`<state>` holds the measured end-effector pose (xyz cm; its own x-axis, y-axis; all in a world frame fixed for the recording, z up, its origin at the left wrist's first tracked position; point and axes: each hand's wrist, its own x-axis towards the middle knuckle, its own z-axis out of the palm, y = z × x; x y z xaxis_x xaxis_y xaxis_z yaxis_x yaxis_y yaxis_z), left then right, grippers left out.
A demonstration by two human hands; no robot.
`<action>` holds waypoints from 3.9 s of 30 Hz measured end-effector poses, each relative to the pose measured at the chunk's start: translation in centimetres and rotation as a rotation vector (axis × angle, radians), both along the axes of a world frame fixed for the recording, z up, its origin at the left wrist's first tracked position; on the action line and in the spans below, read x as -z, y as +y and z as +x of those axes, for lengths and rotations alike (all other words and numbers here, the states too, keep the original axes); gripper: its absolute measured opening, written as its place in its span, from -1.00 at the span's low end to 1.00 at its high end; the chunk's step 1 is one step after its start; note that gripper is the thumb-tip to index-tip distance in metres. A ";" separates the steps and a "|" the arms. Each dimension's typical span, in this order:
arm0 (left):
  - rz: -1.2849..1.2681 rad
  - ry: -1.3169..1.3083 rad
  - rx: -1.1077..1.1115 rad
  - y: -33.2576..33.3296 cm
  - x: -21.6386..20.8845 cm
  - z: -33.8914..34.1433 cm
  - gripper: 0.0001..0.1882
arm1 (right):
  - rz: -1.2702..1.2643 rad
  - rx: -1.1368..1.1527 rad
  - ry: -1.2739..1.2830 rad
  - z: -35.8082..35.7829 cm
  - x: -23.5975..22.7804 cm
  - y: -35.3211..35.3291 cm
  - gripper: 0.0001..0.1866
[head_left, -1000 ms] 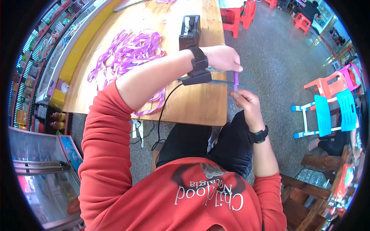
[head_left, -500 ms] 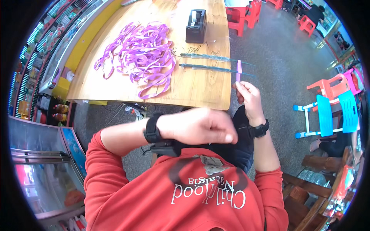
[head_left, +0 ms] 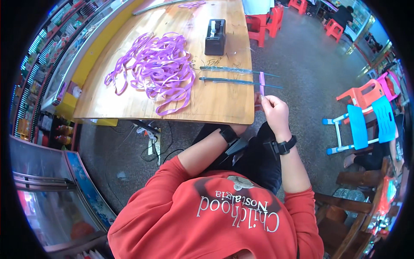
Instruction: Measuring and preparing lengths of purple fabric straps using a ruler on a workbench.
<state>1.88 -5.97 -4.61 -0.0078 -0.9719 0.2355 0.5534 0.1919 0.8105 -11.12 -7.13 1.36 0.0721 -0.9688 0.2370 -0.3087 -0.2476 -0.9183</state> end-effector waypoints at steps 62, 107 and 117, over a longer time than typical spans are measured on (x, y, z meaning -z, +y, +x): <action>0.034 -0.285 -0.014 -2.2 5.3 -2.9 -0.66 | 0.463 -0.290 -0.134 15.0 -9.5 -11.4 -0.79; -0.041 0.168 -0.029 -2.5 1.8 -6.3 -0.85 | 0.119 -0.081 0.637 3.1 -8.2 -0.1 -0.32; -0.026 0.170 0.030 -2.4 1.6 -6.8 -0.85 | 0.041 -0.055 0.888 4.1 -8.9 0.2 -0.32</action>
<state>-4.96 -8.39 -6.22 0.0054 -0.9652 0.2613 0.6875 0.1933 0.7000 -7.04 -6.92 10.27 0.2594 -0.9651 0.0367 -0.8995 -0.2553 -0.3545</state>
